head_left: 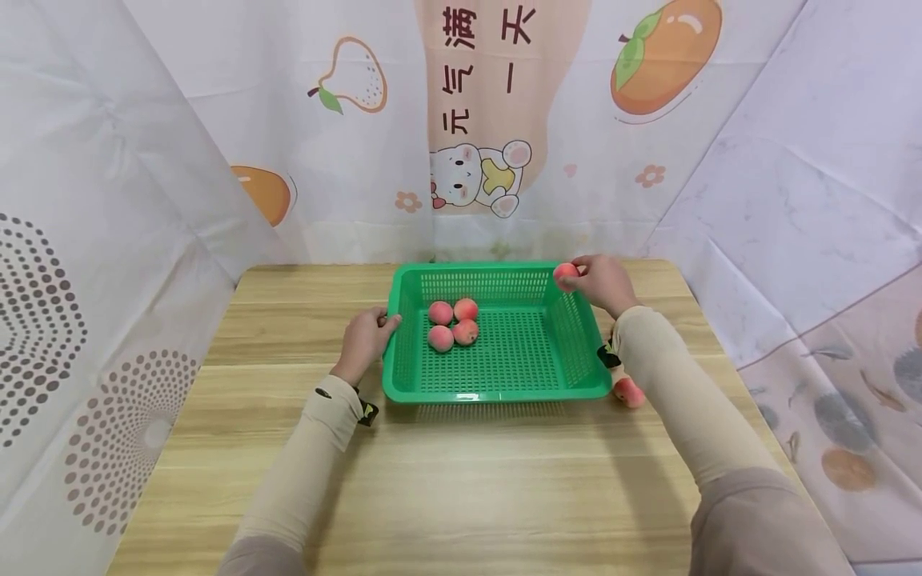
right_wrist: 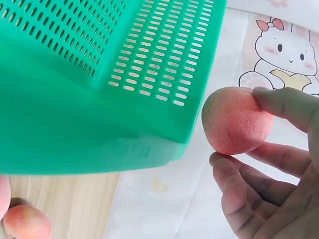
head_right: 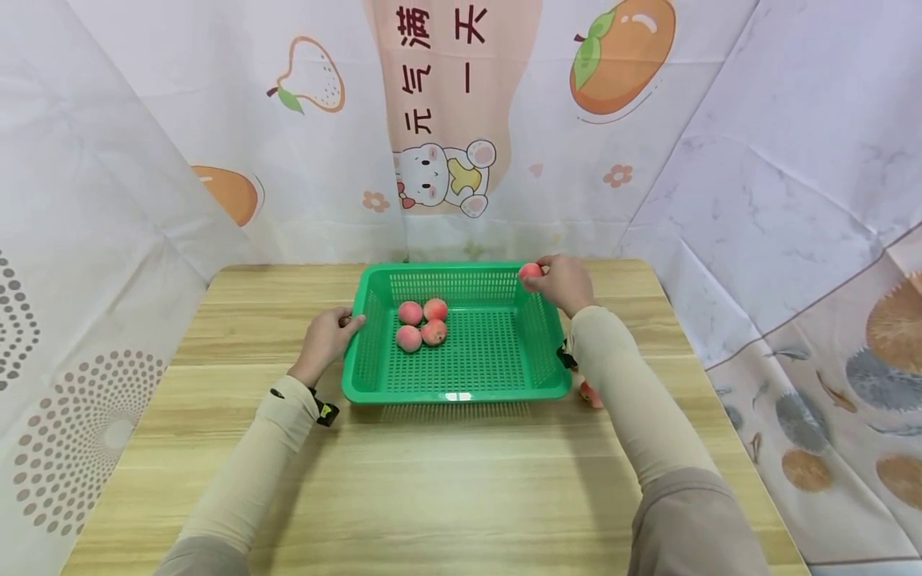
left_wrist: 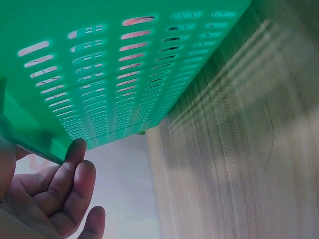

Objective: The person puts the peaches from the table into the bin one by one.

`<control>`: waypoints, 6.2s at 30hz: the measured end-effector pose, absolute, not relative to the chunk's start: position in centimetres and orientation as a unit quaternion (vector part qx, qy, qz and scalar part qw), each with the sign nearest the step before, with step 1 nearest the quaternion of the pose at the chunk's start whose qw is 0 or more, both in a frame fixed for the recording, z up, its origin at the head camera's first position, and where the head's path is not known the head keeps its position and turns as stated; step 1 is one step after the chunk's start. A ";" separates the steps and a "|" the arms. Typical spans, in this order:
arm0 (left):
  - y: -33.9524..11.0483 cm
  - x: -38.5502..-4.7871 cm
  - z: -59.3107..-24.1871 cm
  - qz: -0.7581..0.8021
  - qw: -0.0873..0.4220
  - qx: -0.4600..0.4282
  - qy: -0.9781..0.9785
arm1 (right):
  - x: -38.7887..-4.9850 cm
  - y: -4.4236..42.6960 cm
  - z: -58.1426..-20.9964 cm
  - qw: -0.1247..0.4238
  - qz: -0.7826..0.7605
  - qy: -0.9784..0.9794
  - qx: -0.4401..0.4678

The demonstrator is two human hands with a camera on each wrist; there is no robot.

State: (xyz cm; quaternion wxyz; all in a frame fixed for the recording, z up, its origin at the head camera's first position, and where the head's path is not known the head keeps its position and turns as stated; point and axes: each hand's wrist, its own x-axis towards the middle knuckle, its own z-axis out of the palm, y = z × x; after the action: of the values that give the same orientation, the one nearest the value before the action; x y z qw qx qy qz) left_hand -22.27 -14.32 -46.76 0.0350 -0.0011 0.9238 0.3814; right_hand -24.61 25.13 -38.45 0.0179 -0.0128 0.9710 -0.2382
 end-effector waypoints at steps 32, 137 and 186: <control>-14.3 -22.1 -46.9 0.390 0.036 0.003 0.920 | -25.4 23.1 -39.4 0.042 -0.222 0.974 -0.031; -14.5 -22.1 -47.1 0.391 0.039 0.005 0.920 | -27.4 17.1 -47.6 0.160 -0.085 0.983 -0.031; -14.3 -22.1 -46.9 0.394 0.033 0.001 0.918 | -28.8 21.0 -40.1 0.140 -0.158 0.972 -0.101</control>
State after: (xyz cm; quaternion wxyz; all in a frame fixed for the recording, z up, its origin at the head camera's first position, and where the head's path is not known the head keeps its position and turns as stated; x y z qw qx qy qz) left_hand -22.14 -14.25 -46.85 0.0333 0.0014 0.9184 0.3942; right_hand -28.82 21.00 -40.10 0.1403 -0.1014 0.9721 -0.1580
